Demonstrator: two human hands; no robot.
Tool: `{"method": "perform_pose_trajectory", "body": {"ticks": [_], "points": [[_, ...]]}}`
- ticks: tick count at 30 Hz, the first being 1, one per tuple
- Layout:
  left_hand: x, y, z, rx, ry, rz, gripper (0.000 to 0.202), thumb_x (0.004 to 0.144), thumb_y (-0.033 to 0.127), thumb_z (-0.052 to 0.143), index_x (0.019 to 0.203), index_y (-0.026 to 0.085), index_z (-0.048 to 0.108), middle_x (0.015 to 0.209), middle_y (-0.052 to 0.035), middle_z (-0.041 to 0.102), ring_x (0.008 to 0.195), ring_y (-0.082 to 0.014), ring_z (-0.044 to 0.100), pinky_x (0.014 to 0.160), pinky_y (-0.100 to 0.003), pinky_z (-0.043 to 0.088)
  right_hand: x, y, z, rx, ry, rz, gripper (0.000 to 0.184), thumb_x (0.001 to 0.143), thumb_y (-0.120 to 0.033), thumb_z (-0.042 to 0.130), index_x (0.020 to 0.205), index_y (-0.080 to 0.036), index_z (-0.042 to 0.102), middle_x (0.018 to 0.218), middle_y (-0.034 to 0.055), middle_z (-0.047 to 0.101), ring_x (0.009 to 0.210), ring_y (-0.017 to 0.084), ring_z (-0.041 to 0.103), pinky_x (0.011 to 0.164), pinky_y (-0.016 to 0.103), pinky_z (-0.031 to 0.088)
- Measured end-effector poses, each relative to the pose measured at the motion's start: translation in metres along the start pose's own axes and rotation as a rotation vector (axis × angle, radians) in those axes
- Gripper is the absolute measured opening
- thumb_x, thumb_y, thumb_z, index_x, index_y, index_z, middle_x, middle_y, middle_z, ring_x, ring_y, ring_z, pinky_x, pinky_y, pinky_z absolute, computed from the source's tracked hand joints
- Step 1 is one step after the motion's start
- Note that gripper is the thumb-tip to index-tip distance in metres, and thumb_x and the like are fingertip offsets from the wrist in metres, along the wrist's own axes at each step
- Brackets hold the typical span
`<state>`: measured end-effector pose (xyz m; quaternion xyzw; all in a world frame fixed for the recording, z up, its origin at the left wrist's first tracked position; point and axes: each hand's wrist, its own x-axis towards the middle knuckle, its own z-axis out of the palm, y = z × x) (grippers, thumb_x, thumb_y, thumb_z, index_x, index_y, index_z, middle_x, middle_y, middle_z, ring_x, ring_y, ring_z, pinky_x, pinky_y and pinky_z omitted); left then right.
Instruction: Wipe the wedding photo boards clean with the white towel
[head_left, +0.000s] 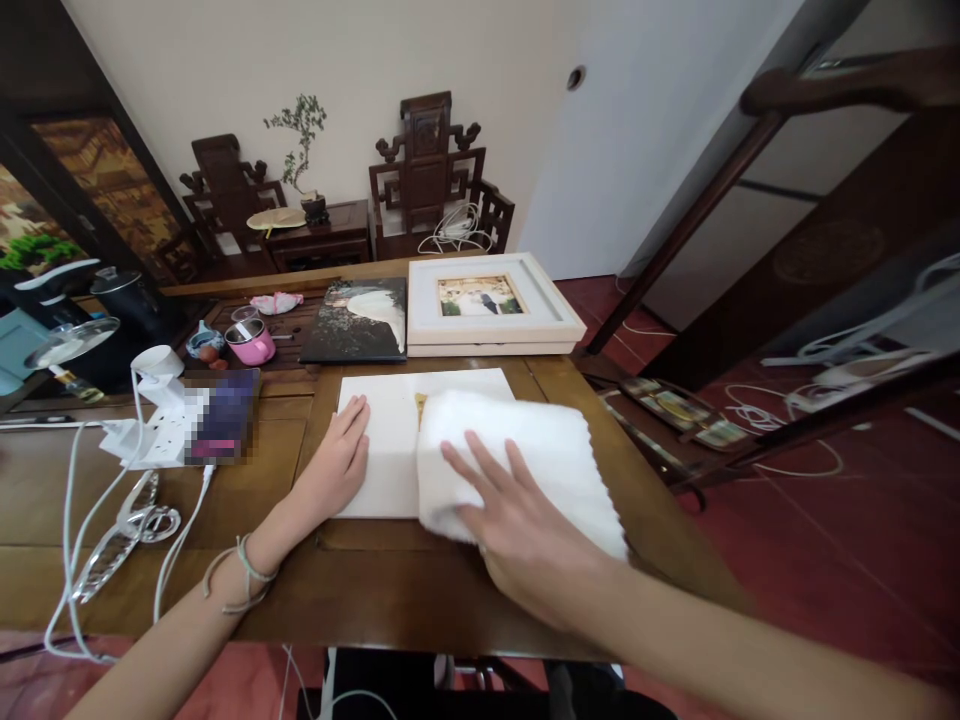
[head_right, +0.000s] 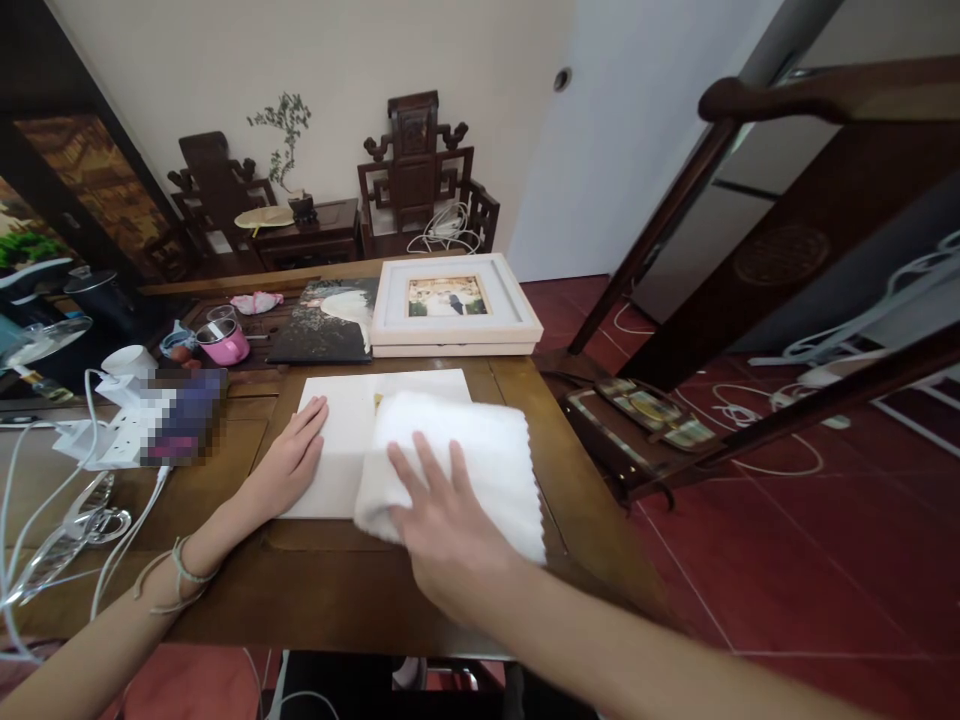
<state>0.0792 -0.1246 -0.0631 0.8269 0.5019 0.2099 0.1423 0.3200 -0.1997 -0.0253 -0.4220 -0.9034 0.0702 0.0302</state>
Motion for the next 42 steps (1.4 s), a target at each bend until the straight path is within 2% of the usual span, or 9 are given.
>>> {"method": "perform_pose_trajectory", "body": {"ticks": [3, 6, 11, 17, 20, 26, 30, 36, 42], "points": [[0.000, 0.001, 0.000, 0.000, -0.006, -0.005, 0.049, 0.097, 0.024, 0.027, 0.144, 0.012, 0.033, 0.153, -0.0154, 0.029, 0.144, -0.0249, 0.020, 0.117, -0.049, 0.016, -0.022, -0.009, 0.003, 0.047, 0.017, -0.077, 0.028, 0.066, -0.005, 0.054, 0.087, -0.014, 0.071, 0.151, 0.0194, 0.029, 0.137, 0.048, 0.012, 0.105, 0.072, 0.014], [0.000, 0.001, 0.001, 0.010, -0.004, -0.013, 0.049, 0.097, 0.025, 0.026, 0.143, 0.008, 0.034, 0.152, -0.0178, 0.030, 0.144, -0.0252, 0.020, 0.117, -0.048, 0.016, -0.020, -0.003, -0.004, 0.069, -0.041, -0.094, 0.037, 0.067, -0.003, 0.050, 0.095, -0.014, 0.071, 0.151, 0.0192, 0.028, 0.138, 0.044, 0.012, 0.107, 0.069, 0.017], [0.000, 0.000, 0.001, 0.016, -0.002, 0.006, 0.049, 0.098, 0.026, 0.025, 0.144, 0.011, 0.033, 0.152, -0.0168, 0.030, 0.143, -0.0254, 0.021, 0.116, -0.049, 0.017, 0.032, 0.025, -0.021, 0.042, -0.065, -0.013, 0.053, 0.070, 0.002, 0.046, 0.120, -0.010, 0.060, 0.151, 0.0207, 0.027, 0.139, 0.042, 0.011, 0.107, 0.067, 0.019], [0.000, -0.002, 0.001, 0.012, -0.004, 0.012, 0.048, 0.098, 0.026, 0.025, 0.144, 0.013, 0.032, 0.153, -0.0159, 0.029, 0.143, -0.0253, 0.021, 0.116, -0.050, 0.018, 0.085, 0.038, -0.027, -0.005, -0.045, 0.059, 0.054, 0.074, -0.001, 0.045, 0.127, -0.008, 0.053, 0.151, 0.0215, 0.028, 0.139, 0.042, 0.017, 0.105, 0.067, 0.023], [0.000, -0.002, 0.001, 0.013, -0.001, 0.013, 0.048, 0.098, 0.025, 0.026, 0.144, 0.012, 0.033, 0.152, -0.0168, 0.030, 0.143, -0.0253, 0.021, 0.116, -0.049, 0.018, 0.074, 0.023, -0.023, -0.043, -0.039, 0.062, 0.049, 0.076, -0.002, 0.047, 0.123, -0.009, 0.058, 0.151, 0.0205, 0.028, 0.139, 0.044, 0.012, 0.107, 0.067, 0.018], [0.000, -0.001, 0.001, 0.021, -0.004, -0.001, 0.049, 0.097, 0.025, 0.025, 0.142, 0.009, 0.033, 0.152, -0.0177, 0.029, 0.144, -0.0246, 0.020, 0.117, -0.048, 0.017, 0.011, -0.026, -0.009, 0.066, -0.139, -0.070, 0.034, 0.075, -0.012, 0.059, 0.108, -0.019, 0.069, 0.154, 0.0157, 0.024, 0.138, 0.047, 0.007, 0.106, 0.072, 0.010], [-0.001, 0.001, 0.000, 0.020, -0.007, -0.008, 0.048, 0.097, 0.024, 0.024, 0.142, 0.008, 0.034, 0.152, -0.0179, 0.029, 0.144, -0.0248, 0.020, 0.117, -0.048, 0.017, -0.005, -0.035, -0.013, 0.112, -0.192, -0.163, 0.031, 0.074, -0.014, 0.060, 0.103, -0.016, 0.070, 0.154, 0.0175, 0.020, 0.138, 0.046, 0.005, 0.107, 0.071, 0.011], [-0.001, -0.001, 0.001, 0.027, -0.016, -0.010, 0.049, 0.097, 0.024, 0.025, 0.141, 0.005, 0.034, 0.152, -0.0196, 0.029, 0.143, -0.0261, 0.020, 0.117, -0.048, 0.017, 0.050, 0.002, -0.030, 0.019, -0.149, -0.095, 0.046, 0.076, -0.003, 0.048, 0.120, -0.012, 0.062, 0.151, 0.0189, 0.029, 0.139, 0.041, 0.011, 0.109, 0.064, 0.017], [-0.001, -0.002, 0.002, 0.018, -0.009, -0.006, 0.049, 0.097, 0.024, 0.024, 0.141, 0.006, 0.034, 0.152, -0.0188, 0.030, 0.144, -0.0249, 0.020, 0.117, -0.047, 0.017, 0.101, 0.027, -0.026, -0.156, -0.110, -0.082, 0.051, 0.077, -0.002, 0.049, 0.128, -0.008, 0.054, 0.149, 0.0235, 0.030, 0.138, 0.045, 0.018, 0.103, 0.067, 0.027]]}}
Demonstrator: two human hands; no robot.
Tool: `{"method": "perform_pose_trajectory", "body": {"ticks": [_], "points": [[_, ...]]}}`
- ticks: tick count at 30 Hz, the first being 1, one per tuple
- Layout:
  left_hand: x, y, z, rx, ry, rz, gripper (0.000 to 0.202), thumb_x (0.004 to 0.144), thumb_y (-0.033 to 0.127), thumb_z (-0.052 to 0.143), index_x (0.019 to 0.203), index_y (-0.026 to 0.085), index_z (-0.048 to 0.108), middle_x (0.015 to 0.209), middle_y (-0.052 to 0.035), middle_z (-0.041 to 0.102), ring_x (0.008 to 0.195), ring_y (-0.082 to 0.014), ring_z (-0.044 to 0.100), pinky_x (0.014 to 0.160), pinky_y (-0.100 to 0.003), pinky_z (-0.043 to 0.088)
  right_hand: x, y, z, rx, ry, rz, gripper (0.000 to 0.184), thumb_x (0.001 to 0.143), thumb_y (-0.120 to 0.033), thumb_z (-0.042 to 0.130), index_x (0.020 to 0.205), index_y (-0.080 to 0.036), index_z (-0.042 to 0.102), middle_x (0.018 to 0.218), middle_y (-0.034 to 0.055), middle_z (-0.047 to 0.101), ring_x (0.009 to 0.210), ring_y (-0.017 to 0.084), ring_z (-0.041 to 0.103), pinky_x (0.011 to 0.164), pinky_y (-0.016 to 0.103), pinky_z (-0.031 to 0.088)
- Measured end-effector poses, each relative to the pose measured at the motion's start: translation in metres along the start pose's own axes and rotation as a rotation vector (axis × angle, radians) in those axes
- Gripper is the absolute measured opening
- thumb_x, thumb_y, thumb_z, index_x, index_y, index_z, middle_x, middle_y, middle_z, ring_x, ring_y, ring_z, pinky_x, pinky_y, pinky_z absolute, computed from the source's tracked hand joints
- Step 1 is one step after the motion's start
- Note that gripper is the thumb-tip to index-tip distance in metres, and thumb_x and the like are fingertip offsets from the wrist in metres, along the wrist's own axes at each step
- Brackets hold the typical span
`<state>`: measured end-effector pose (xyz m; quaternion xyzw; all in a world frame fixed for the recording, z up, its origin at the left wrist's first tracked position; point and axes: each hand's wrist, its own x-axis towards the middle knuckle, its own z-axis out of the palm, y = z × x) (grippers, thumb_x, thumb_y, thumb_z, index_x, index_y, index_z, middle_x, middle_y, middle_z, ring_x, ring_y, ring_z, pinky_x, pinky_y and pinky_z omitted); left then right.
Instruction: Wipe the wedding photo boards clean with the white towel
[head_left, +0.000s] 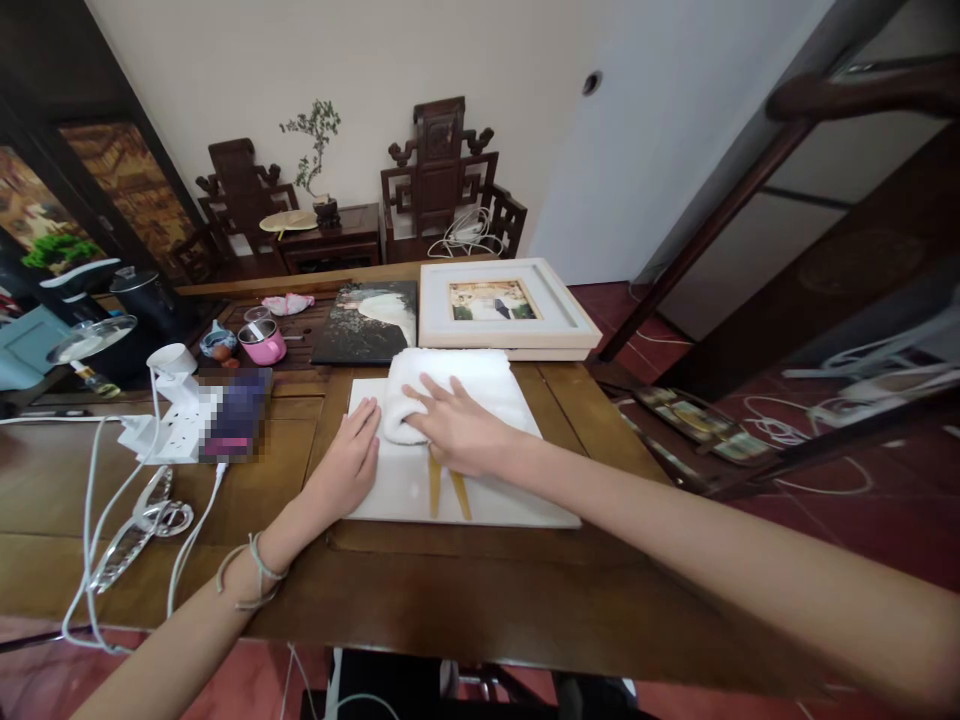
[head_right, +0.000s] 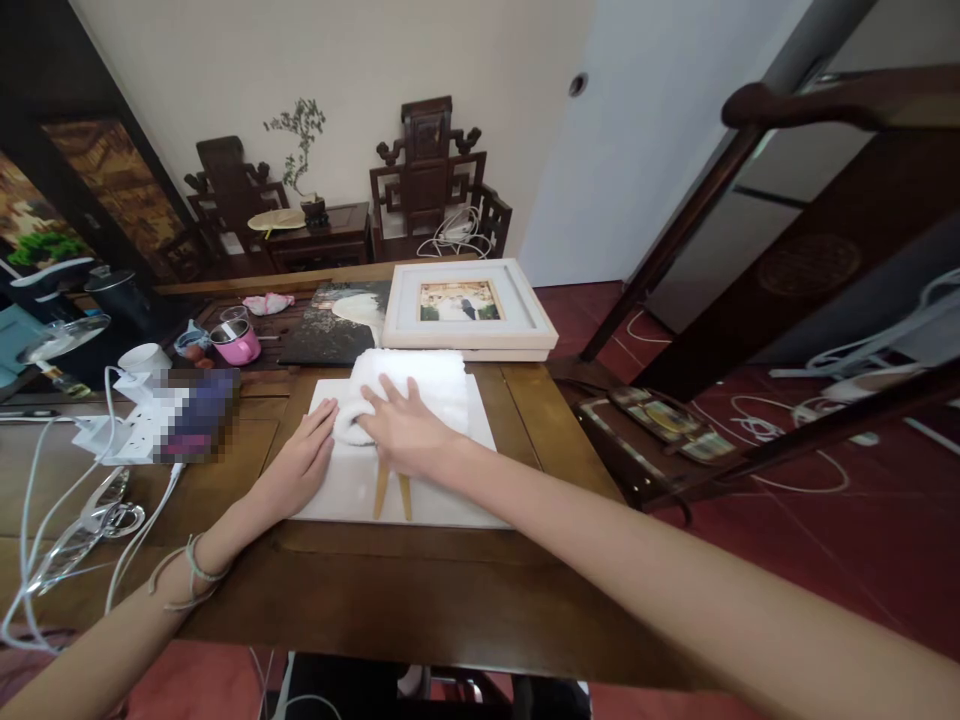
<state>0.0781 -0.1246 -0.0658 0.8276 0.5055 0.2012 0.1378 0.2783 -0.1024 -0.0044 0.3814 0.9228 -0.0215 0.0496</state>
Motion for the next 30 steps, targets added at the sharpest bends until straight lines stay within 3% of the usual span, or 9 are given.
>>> {"method": "perform_pose_trajectory", "body": {"ticks": [5, 10, 13, 19, 23, 27, 30], "points": [[0.000, -0.001, 0.000, -0.007, 0.000, 0.014, 0.048, 0.097, 0.022, 0.025, 0.143, 0.010, 0.032, 0.152, -0.0172, 0.029, 0.144, -0.0243, 0.019, 0.117, -0.048, 0.018, -0.025, -0.027, 0.012, -0.003, 0.080, -0.087, 0.036, 0.083, -0.010, 0.050, 0.116, -0.013, 0.064, 0.149, 0.0236, 0.029, 0.136, 0.047, 0.019, 0.103, 0.071, 0.018], [-0.001, 0.001, -0.002, -0.006, -0.023, 0.013, 0.048, 0.097, 0.020, 0.024, 0.143, 0.010, 0.031, 0.153, -0.0170, 0.028, 0.144, -0.0235, 0.018, 0.117, -0.048, 0.016, -0.069, -0.067, 0.019, 0.114, 0.057, -0.185, 0.026, 0.084, -0.018, 0.053, 0.104, -0.015, 0.071, 0.151, 0.0228, 0.027, 0.135, 0.050, 0.017, 0.103, 0.074, 0.017], [-0.001, 0.001, -0.003, 0.003, -0.031, 0.014, 0.048, 0.096, 0.018, 0.024, 0.143, 0.008, 0.031, 0.153, -0.0186, 0.027, 0.144, -0.0242, 0.018, 0.117, -0.048, 0.016, -0.081, -0.073, 0.018, 0.179, 0.032, -0.210, 0.025, 0.081, -0.020, 0.057, 0.101, -0.016, 0.072, 0.151, 0.0213, 0.026, 0.136, 0.049, 0.014, 0.104, 0.073, 0.015], [-0.001, -0.001, 0.000, 0.010, 0.000, 0.010, 0.048, 0.097, 0.021, 0.025, 0.142, 0.008, 0.033, 0.152, -0.0183, 0.030, 0.144, -0.0251, 0.020, 0.117, -0.048, 0.018, -0.048, -0.035, 0.006, 0.122, -0.012, -0.072, 0.045, 0.077, -0.005, 0.049, 0.118, -0.015, 0.064, 0.151, 0.0174, 0.031, 0.140, 0.039, 0.016, 0.109, 0.063, 0.018], [-0.001, -0.001, 0.002, -0.016, 0.025, 0.016, 0.047, 0.097, 0.022, 0.026, 0.141, 0.008, 0.036, 0.152, -0.0175, 0.030, 0.143, -0.0246, 0.021, 0.116, -0.049, 0.019, -0.013, -0.012, -0.002, 0.044, 0.007, 0.053, 0.053, 0.075, -0.001, 0.047, 0.126, -0.011, 0.057, 0.150, 0.0188, 0.031, 0.140, 0.039, 0.017, 0.107, 0.062, 0.024], [0.001, 0.000, 0.001, -0.126, 0.074, -0.035, 0.048, 0.096, 0.025, 0.028, 0.138, 0.007, 0.041, 0.149, -0.0166, 0.035, 0.142, -0.0227, 0.027, 0.117, -0.046, 0.020, -0.002, -0.019, -0.002, 0.043, -0.004, 0.114, 0.052, 0.078, -0.004, 0.049, 0.129, -0.010, 0.055, 0.150, 0.0221, 0.029, 0.138, 0.045, 0.016, 0.104, 0.067, 0.024], [0.002, 0.002, -0.002, -0.252, 0.151, -0.124, 0.048, 0.096, 0.029, 0.029, 0.135, 0.008, 0.047, 0.146, -0.0152, 0.042, 0.138, -0.0211, 0.035, 0.116, -0.042, 0.023, -0.009, -0.040, 0.001, 0.044, -0.033, 0.040, 0.046, 0.078, -0.009, 0.055, 0.124, -0.011, 0.059, 0.152, 0.0217, 0.024, 0.138, 0.046, 0.011, 0.105, 0.070, 0.014]]}}
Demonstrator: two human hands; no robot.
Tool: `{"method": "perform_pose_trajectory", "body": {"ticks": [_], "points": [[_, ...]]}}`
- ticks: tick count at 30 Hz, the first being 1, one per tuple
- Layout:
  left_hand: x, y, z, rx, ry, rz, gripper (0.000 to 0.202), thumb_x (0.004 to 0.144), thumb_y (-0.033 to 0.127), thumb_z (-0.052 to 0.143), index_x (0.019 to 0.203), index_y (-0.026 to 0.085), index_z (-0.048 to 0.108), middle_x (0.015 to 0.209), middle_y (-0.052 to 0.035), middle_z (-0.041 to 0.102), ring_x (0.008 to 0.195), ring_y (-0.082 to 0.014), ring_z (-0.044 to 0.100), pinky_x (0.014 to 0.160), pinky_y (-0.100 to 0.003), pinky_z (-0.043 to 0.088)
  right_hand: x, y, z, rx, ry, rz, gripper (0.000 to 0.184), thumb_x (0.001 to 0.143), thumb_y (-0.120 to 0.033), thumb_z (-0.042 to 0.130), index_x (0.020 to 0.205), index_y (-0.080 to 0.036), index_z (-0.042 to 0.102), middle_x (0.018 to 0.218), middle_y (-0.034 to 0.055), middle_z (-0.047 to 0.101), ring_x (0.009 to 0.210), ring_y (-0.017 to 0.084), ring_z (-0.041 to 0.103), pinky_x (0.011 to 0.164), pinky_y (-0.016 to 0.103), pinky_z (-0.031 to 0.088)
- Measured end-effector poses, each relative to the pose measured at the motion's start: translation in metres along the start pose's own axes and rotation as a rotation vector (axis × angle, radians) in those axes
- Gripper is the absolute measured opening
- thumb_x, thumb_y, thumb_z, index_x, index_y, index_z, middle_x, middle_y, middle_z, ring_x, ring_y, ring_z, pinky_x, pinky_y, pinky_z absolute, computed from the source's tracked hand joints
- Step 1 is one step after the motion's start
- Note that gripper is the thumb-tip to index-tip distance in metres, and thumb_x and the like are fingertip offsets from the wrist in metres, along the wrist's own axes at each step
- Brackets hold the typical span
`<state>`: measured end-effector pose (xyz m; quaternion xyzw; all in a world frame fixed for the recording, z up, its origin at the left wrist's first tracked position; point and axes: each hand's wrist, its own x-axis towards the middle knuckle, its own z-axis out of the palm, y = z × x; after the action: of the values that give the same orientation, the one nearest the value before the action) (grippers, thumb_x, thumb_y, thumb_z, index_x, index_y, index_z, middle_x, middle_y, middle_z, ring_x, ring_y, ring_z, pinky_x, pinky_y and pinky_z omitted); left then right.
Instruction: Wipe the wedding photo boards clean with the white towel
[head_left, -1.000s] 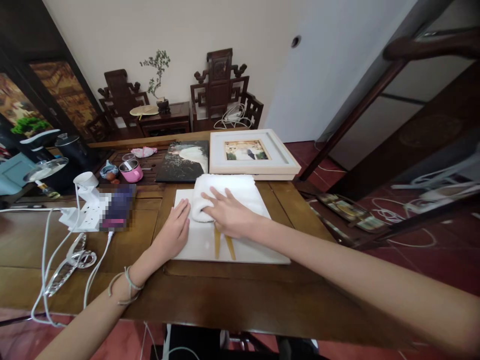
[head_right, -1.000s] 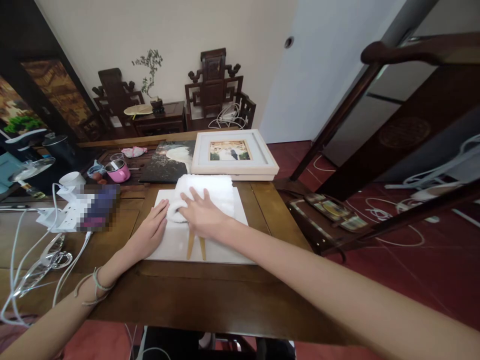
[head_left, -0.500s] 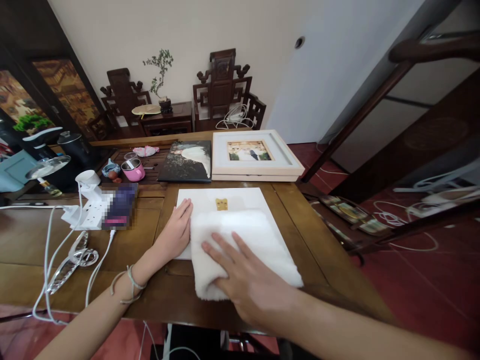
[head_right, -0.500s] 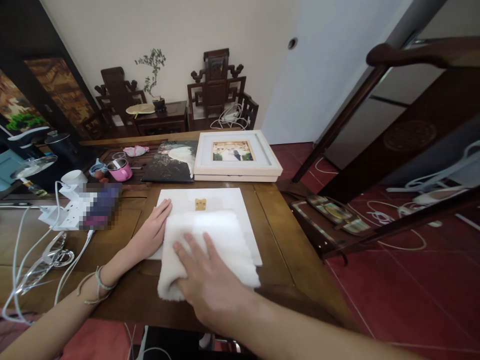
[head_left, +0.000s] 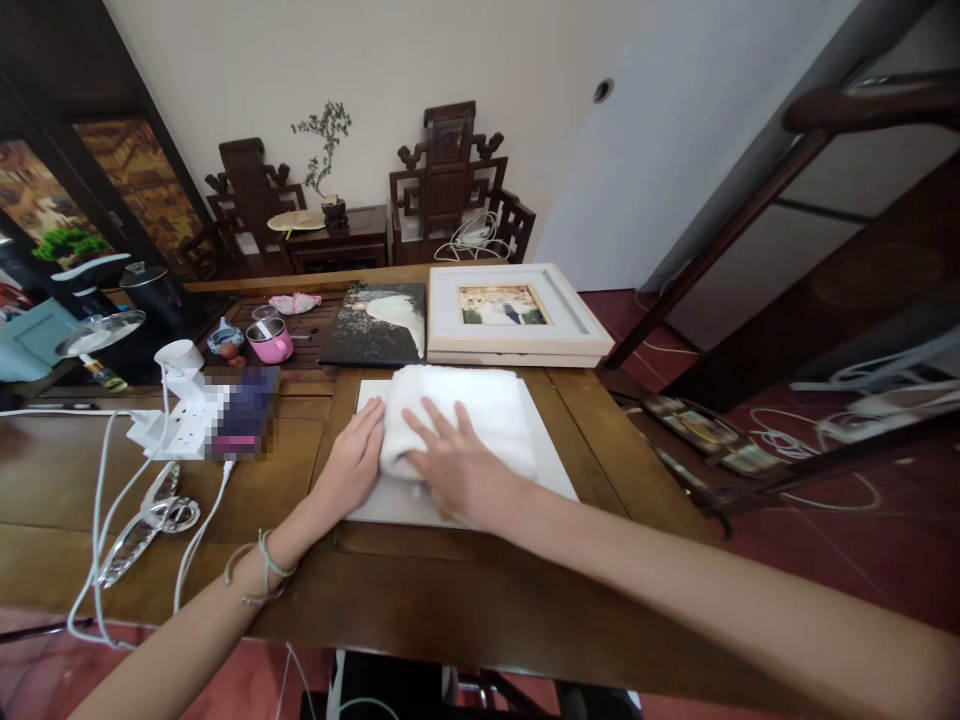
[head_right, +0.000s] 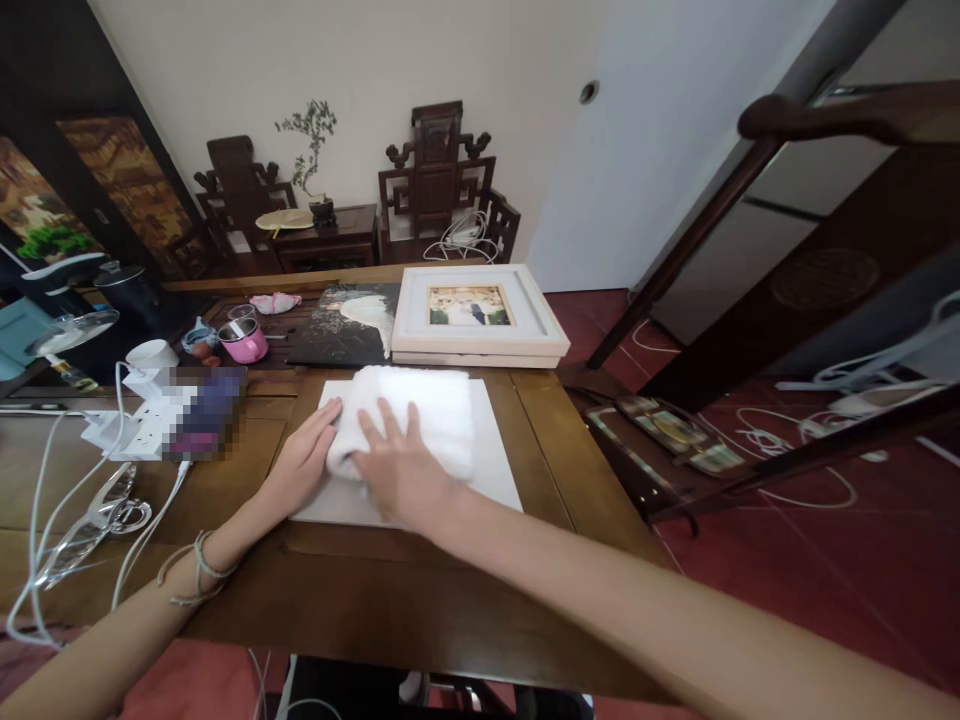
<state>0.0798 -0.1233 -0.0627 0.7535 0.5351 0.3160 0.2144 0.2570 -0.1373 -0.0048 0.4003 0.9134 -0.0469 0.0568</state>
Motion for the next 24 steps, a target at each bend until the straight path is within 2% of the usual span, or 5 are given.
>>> {"method": "perform_pose_trajectory", "body": {"ticks": [5, 10, 18, 21, 24], "points": [[0.001, 0.007, -0.003, -0.123, 0.155, -0.077, 0.049, 0.097, 0.034, 0.028, 0.135, 0.010, 0.048, 0.146, -0.0116, 0.043, 0.137, -0.0185, 0.037, 0.116, -0.038, 0.024, -0.032, -0.020, 0.007, 0.131, -0.032, -0.287, 0.038, 0.074, -0.011, 0.058, 0.111, -0.014, 0.068, 0.152, 0.0187, 0.025, 0.140, 0.043, 0.009, 0.108, 0.068, 0.008], [-0.001, 0.013, -0.007, -0.122, 0.121, -0.071, 0.054, 0.099, 0.037, 0.019, 0.136, 0.010, 0.047, 0.146, -0.0114, 0.043, 0.136, -0.0181, 0.038, 0.116, -0.038, 0.025, -0.065, -0.013, 0.003, 0.269, -0.027, -0.467, 0.038, 0.072, -0.005, 0.051, 0.104, -0.015, 0.069, 0.149, 0.0122, 0.037, 0.142, 0.035, 0.014, 0.112, 0.062, 0.009], [-0.004, 0.004, 0.002, 0.190, -0.092, 0.096, 0.047, 0.098, 0.029, 0.028, 0.135, 0.007, 0.046, 0.147, -0.0175, 0.039, 0.141, -0.0245, 0.029, 0.115, -0.049, 0.023, -0.056, 0.038, -0.023, 0.335, 0.045, -0.141, 0.051, 0.061, 0.005, 0.038, 0.095, -0.020, 0.067, 0.105, 0.0083, 0.068, 0.113, 0.025, 0.056, 0.091, 0.037, 0.045], [-0.004, 0.003, 0.003, 0.222, -0.077, 0.133, 0.044, 0.095, 0.023, 0.034, 0.136, 0.010, 0.046, 0.147, -0.0170, 0.040, 0.140, -0.0266, 0.030, 0.114, -0.052, 0.025, -0.026, 0.054, -0.026, 0.369, 0.114, -0.067, 0.040, 0.065, 0.001, 0.037, 0.088, -0.018, 0.064, 0.079, 0.0050, 0.066, 0.082, 0.023, 0.060, 0.073, 0.031, 0.045], [-0.003, 0.005, 0.001, 0.204, -0.081, 0.148, 0.045, 0.094, 0.019, 0.032, 0.138, 0.014, 0.043, 0.148, -0.0149, 0.038, 0.140, -0.0268, 0.029, 0.113, -0.052, 0.026, 0.012, 0.054, -0.031, 0.432, 0.168, -0.090, 0.035, 0.069, -0.003, 0.036, 0.087, -0.017, 0.062, 0.086, 0.0060, 0.067, 0.077, 0.020, 0.058, 0.069, 0.028, 0.041]]}}
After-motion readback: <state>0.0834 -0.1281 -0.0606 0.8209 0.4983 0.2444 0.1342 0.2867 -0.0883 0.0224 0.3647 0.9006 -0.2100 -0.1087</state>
